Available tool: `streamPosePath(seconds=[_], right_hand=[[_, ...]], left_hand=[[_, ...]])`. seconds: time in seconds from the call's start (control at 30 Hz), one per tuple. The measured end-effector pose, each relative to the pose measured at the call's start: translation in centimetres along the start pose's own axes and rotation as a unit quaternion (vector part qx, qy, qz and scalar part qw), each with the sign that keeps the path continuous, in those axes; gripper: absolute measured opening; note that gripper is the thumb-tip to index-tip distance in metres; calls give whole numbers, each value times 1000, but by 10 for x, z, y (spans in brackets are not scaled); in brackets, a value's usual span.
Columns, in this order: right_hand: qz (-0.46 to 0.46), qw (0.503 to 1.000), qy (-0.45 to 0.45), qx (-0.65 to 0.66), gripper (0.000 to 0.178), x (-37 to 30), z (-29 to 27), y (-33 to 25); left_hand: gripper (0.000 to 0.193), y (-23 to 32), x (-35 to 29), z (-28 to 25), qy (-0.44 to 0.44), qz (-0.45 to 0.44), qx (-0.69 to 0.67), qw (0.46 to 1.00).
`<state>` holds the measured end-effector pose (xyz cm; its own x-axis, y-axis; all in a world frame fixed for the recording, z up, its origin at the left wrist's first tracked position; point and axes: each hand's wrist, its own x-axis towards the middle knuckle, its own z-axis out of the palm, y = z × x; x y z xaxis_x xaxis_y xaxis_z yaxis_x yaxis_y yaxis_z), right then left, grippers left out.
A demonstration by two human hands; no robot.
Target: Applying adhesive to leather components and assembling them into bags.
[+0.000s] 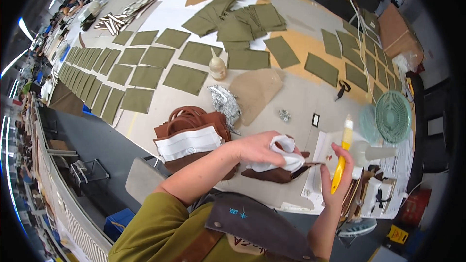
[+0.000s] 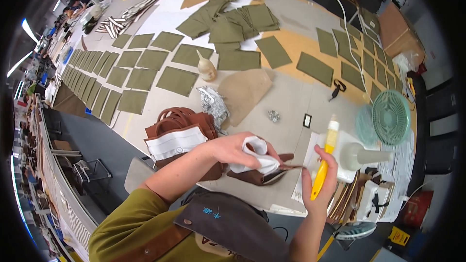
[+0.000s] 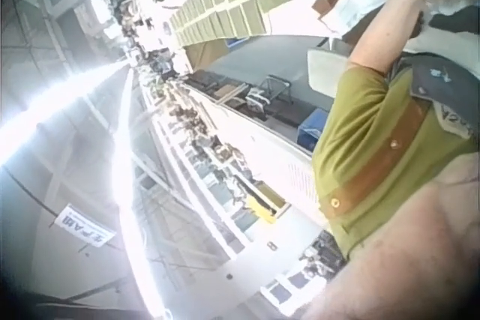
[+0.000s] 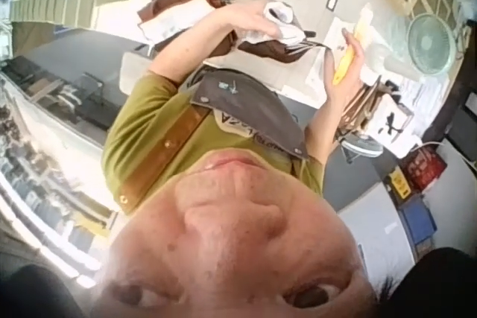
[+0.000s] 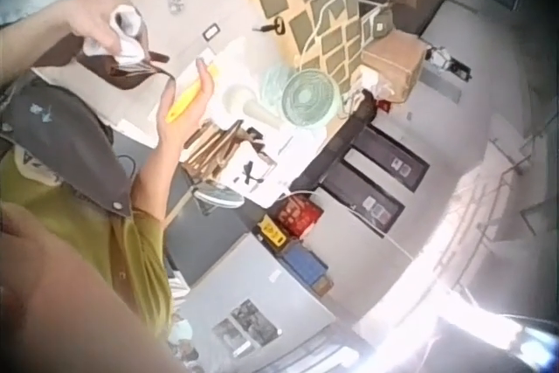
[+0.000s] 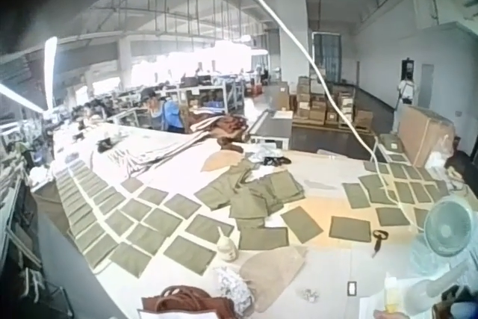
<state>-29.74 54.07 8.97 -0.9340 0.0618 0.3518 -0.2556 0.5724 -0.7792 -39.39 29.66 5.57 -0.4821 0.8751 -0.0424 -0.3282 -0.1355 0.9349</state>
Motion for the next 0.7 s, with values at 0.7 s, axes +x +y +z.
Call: streamPosePath(seconds=[0.7], right_hand=[[22, 986, -118, 112, 59, 7, 14, 4]], left_hand=[[21, 5, -17, -10, -56, 66, -100, 991]])
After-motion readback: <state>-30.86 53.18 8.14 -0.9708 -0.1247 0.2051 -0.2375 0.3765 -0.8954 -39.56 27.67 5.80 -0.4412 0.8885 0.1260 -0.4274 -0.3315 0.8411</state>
